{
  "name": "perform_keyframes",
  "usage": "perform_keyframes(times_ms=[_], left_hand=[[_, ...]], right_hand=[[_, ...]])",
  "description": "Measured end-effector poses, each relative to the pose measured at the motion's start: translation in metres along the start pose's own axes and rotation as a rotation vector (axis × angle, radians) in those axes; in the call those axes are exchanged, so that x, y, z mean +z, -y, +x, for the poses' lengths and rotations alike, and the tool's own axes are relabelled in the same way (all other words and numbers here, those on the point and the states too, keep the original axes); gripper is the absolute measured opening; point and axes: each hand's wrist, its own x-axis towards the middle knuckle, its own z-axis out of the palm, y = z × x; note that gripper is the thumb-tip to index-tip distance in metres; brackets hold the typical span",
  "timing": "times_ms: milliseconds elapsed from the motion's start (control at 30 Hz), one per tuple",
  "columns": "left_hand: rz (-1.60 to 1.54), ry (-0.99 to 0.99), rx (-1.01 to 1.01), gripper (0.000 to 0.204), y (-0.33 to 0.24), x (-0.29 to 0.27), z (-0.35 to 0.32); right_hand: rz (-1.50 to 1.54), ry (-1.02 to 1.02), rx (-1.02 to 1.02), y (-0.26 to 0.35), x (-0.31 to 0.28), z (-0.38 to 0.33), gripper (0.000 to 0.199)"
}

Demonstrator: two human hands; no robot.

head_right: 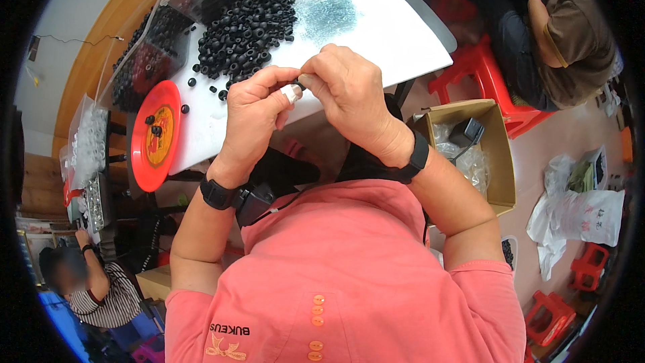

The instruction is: Manually assembling small black components with tiny clear parts at a workbench.

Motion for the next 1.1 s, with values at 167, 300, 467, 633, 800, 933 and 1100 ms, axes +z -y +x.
perform_keyframes(times_ms=[167,300,467,633,800,933,1100], left_hand=[[-0.132,0.022,-0.067,0.019,-0.002,-0.013,-0.008],[-0.214,-0.026,-0.084,0.020,-0.006,-0.024,-0.017],[-0.285,-0.032,-0.093,0.020,-0.009,-0.032,-0.028],[-0.398,-0.132,-0.101,0.021,-0.005,-0.051,-0.039],[-0.435,-0.246,-0.065,0.023,0.008,-0.085,-0.046],[-0.477,-0.244,-0.055,0.024,0.016,-0.091,-0.044],[-0.548,-0.276,-0.034,0.023,0.021,-0.094,-0.043]], right_hand=[[-0.088,0.026,-0.101,0.014,0.010,-0.007,0.017],[0.027,0.060,-0.007,0.024,0.013,-0.010,0.028],[0.218,0.135,0.117,0.041,0.018,-0.008,0.033],[0.746,0.239,0.694,0.052,0.001,0.010,0.023],[0.434,0.050,0.523,0.026,-0.013,0.032,0.008],[0.157,0.207,0.379,0.030,0.013,0.027,0.006],[-0.299,0.308,-0.058,0.039,0.057,0.024,0.005]])
